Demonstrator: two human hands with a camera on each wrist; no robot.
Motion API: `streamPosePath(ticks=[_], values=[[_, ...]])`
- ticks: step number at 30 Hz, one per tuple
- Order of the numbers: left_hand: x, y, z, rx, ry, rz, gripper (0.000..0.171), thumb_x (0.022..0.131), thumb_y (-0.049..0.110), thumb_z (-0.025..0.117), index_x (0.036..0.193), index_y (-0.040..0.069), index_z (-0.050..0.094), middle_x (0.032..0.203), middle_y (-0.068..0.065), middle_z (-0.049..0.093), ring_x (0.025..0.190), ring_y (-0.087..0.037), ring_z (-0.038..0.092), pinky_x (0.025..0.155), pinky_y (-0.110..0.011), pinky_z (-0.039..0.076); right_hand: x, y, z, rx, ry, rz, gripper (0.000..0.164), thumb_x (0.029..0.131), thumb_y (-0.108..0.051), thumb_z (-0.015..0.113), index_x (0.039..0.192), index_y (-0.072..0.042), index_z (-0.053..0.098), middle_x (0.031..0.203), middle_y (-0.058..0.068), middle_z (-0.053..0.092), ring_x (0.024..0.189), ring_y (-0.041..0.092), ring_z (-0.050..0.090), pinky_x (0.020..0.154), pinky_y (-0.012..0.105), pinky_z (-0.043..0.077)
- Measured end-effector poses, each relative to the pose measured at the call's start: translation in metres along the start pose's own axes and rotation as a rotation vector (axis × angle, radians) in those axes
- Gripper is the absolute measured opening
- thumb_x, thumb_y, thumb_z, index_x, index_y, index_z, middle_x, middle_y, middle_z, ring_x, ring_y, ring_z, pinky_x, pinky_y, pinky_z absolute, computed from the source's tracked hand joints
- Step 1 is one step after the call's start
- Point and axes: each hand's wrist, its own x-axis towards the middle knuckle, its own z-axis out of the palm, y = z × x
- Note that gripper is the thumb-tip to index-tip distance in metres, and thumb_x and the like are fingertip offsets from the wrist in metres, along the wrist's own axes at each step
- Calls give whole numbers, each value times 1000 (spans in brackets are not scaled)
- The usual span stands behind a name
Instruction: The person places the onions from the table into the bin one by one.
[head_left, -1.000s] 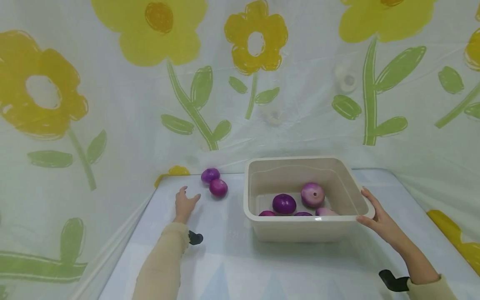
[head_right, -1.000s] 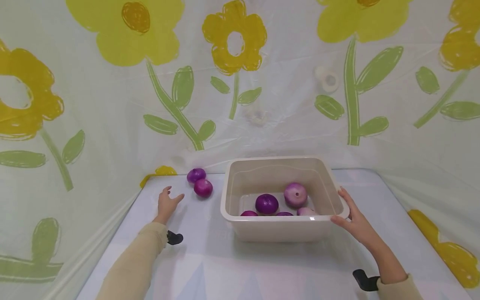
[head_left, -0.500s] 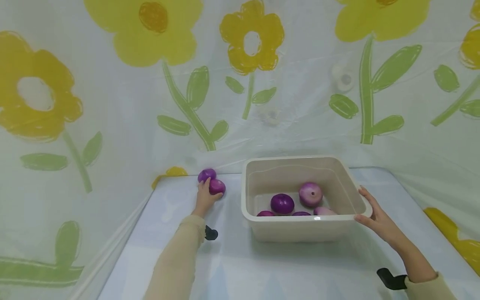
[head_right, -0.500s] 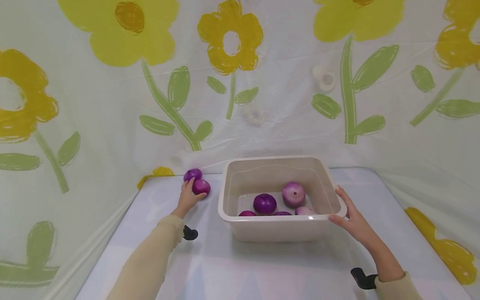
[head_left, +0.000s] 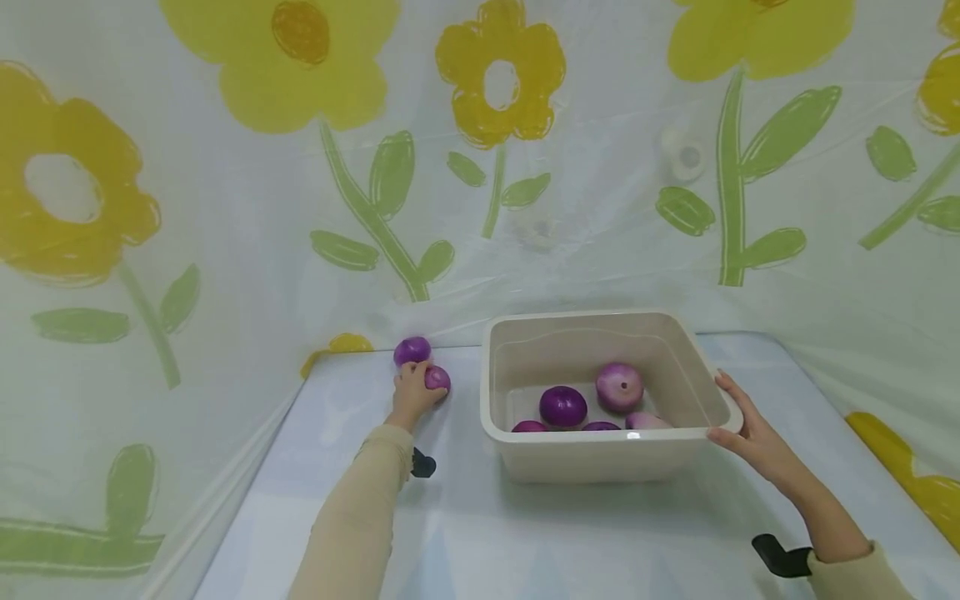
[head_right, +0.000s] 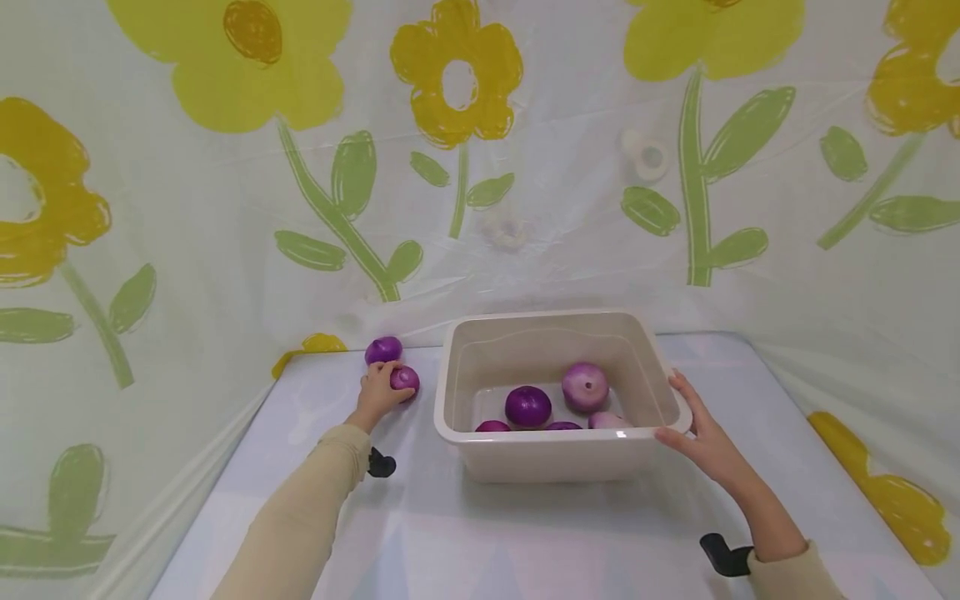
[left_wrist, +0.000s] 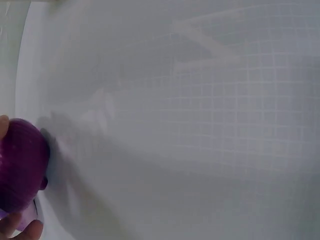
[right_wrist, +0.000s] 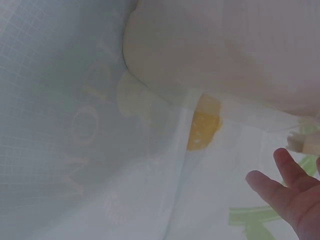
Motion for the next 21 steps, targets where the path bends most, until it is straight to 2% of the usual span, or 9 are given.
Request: streamPosePath(ticks=[6, 9, 11, 12, 13, 14, 17, 19, 21], values=[[-4, -11, 9, -38, -33, 14, 61, 69, 17, 75, 122, 13, 45, 133, -23, 31, 112, -48, 44, 92, -58, 39, 0, 0, 1, -8, -7, 8, 78, 90, -11, 54, 148, -17, 1, 149, -19, 0, 103, -17, 20, 74, 13, 41], [-6, -14, 9, -81, -15, 16, 63, 68, 15, 76, 122, 11, 45, 132, -25, 32, 111, -49, 45, 92, -59, 38, 0, 0, 1, 4, -6, 13, 79, 91, -11, 53, 148, -18, -1, 152, -12, -1, 104, -16, 21, 84, 38, 49], [-7, -14, 9, -107, -12, 10, 63, 68, 14, 76, 124, 10, 46, 132, -25, 32, 113, -48, 45, 94, -59, 38, 0, 0, 2, 7, -3, 16, 79, 91, -12, 53, 148, -19, -1, 153, -6, -1, 103, -15, 21, 85, 56, 45], [-7, -14, 9, -120, -14, 2, 64, 69, 14, 76, 125, 10, 45, 133, -24, 32, 114, -48, 44, 94, -58, 37, 0, 0, 2, 8, -2, 17, 79, 91, -12, 53, 148, -19, -2, 153, -4, -1, 103, -15, 21, 85, 62, 41], [-7, -14, 8, -131, -16, -4, 64, 69, 13, 76, 125, 10, 45, 134, -24, 32, 116, -47, 43, 95, -58, 37, 0, 0, 2, 8, -1, 17, 79, 91, -11, 53, 148, -19, -2, 153, -2, 0, 103, -15, 21, 84, 62, 41], [-7, -14, 8, -140, -17, -7, 64, 69, 13, 75, 126, 10, 45, 134, -24, 32, 117, -47, 43, 95, -58, 36, 0, 0, 2, 5, 0, 16, 80, 91, -11, 53, 148, -19, -2, 153, -2, 0, 103, -15, 21, 84, 60, 43], [-6, -12, 5, -151, -14, -4, 63, 70, 14, 76, 125, 10, 45, 132, -24, 35, 118, -45, 43, 96, -58, 36, 0, 0, 1, -8, 2, 11, 80, 90, -10, 54, 148, -18, -1, 153, -3, 2, 102, -16, 22, 81, 33, 48], [-5, -8, 2, -154, -8, 10, 62, 71, 16, 76, 124, 10, 44, 131, -24, 37, 117, -44, 43, 96, -57, 37, -1, 0, 0, -5, 0, 7, 80, 90, -10, 54, 148, -18, -1, 152, -5, 5, 101, -15, 23, 76, 18, 44], [-3, -3, -3, -156, 4, 33, 62, 70, 17, 76, 123, 9, 45, 129, -24, 39, 117, -42, 44, 96, -57, 37, -1, 0, 0, 6, -3, 1, 80, 90, -9, 54, 148, -18, -1, 151, -5, 6, 101, -15, 24, 73, 11, 40]])
